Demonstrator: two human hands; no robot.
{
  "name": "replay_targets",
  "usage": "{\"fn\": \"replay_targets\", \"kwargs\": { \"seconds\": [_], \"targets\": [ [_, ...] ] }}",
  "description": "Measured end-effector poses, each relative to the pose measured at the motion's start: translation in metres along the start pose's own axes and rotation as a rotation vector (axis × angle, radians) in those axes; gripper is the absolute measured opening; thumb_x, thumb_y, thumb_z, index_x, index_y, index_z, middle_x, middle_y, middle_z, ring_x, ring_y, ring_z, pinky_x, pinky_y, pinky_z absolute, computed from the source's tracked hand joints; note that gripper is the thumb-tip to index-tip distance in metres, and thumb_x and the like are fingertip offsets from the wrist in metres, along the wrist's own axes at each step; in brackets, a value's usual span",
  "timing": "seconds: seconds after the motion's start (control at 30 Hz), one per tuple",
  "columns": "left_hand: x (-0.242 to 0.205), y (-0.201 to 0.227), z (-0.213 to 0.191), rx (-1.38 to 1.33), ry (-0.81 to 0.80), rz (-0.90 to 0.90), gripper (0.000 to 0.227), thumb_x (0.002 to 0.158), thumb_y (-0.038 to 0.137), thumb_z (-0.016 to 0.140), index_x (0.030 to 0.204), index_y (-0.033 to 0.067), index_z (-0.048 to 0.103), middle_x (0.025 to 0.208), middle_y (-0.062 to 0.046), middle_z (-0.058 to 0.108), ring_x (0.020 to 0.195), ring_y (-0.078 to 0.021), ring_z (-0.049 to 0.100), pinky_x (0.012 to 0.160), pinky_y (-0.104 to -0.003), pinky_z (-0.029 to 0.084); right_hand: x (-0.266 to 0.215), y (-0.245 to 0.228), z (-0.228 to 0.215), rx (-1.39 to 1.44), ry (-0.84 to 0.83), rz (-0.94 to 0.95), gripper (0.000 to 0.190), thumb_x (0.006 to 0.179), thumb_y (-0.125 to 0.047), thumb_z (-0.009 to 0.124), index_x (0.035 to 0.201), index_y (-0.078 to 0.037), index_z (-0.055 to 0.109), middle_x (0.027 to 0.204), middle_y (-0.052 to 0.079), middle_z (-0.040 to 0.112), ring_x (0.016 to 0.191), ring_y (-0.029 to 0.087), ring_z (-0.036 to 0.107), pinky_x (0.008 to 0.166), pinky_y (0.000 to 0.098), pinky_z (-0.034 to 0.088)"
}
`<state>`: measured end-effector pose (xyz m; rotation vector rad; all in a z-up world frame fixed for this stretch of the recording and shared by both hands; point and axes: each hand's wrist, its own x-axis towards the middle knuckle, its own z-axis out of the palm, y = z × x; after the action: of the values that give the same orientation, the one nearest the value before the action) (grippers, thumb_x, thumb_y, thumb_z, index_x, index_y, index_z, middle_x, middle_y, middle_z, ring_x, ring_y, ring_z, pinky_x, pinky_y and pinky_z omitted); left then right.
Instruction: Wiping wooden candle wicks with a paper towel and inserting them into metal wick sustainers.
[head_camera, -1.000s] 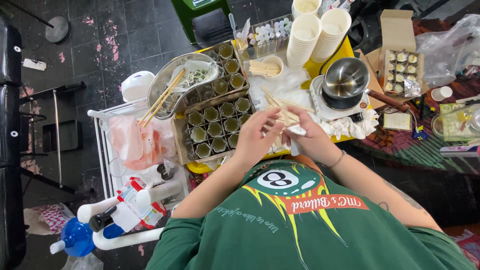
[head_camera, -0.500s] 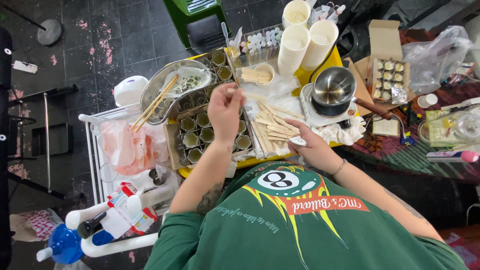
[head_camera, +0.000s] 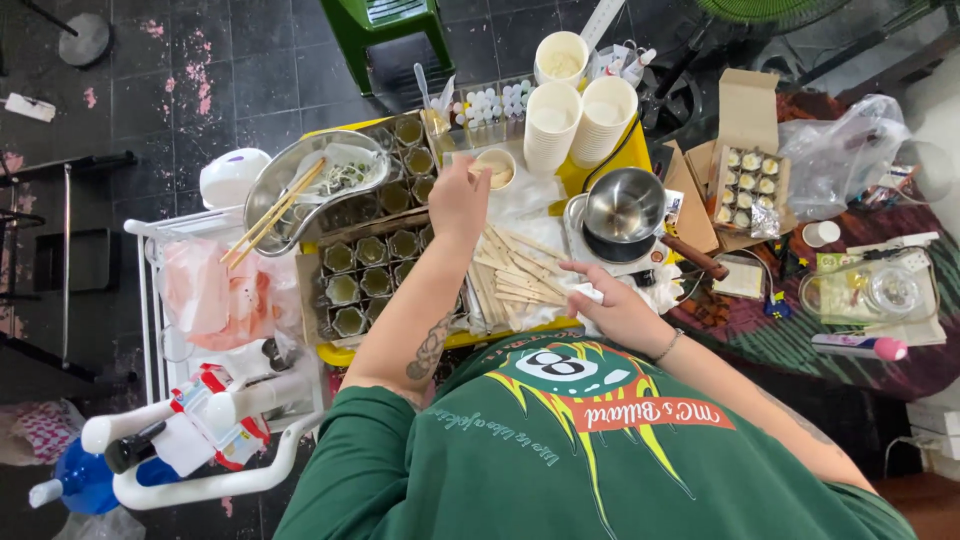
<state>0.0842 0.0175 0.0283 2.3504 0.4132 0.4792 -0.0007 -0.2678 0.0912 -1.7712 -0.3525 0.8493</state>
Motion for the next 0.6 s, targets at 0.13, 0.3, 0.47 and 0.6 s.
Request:
{"fn": "replay_targets", "kwargs": {
  "seconds": [0.13,0.3,0.47,0.6],
  "targets": [
    [-0.009,0.023,-0.017,0.057,0.096,0.121,0.032,0.088,0.025,0.073,0.115,0.0084,0.067,0.104,-0.017,0.064,0.085,-0.0357,0.067,0.067,-0.045,0.054,0.003,0.026,-0.013,-0.017,0.003,-0.093,0.041,0.102,-0.02,0.057,0.143,-0.013,0.051,0.096,-0.003,0.068,0.097,0.005,0.06,0.093,0.024,0.048],
    [-0.036,0.002,0.008,0.293,-0.424,0.378,0.008,0.092,0.015,0.067,0.096,0.0173,0.074,0.103,-0.006,0.067,0.103,-0.0305,0.066,0.088,-0.045,0.053,0.003,0.039,-0.022,-0.024,-0.003,-0.104,0.03,0.104,-0.019,0.058,0.133,-0.011,0.056,0.105,-0.001,0.052,0.091,0.007,0.05,0.083,0.0249,0.047],
    [-0.054,-0.025,0.036,0.513,-0.486,0.543,0.015,0.079,0.008,0.068,0.093,0.0139,0.071,0.102,-0.006,0.066,0.11,-0.031,0.062,0.092,-0.045,0.05,-0.004,0.038,-0.031,0.306,-0.126,-0.023,0.043,0.093,-0.006,0.066,0.132,-0.011,0.048,0.107,-0.003,0.051,0.095,0.006,0.05,0.081,0.0245,0.046],
    [-0.051,-0.027,0.033,0.513,-0.461,0.547,0.02,0.079,0.008,0.067,0.099,0.0094,0.067,0.103,-0.009,0.065,0.111,-0.0332,0.06,0.092,-0.045,0.049,-0.008,0.052,-0.038,0.479,-0.226,-0.068,0.045,0.093,0.002,0.063,0.133,-0.01,0.045,0.114,-0.004,0.052,0.1,0.005,0.053,0.085,0.0231,0.046]
  ]
}}
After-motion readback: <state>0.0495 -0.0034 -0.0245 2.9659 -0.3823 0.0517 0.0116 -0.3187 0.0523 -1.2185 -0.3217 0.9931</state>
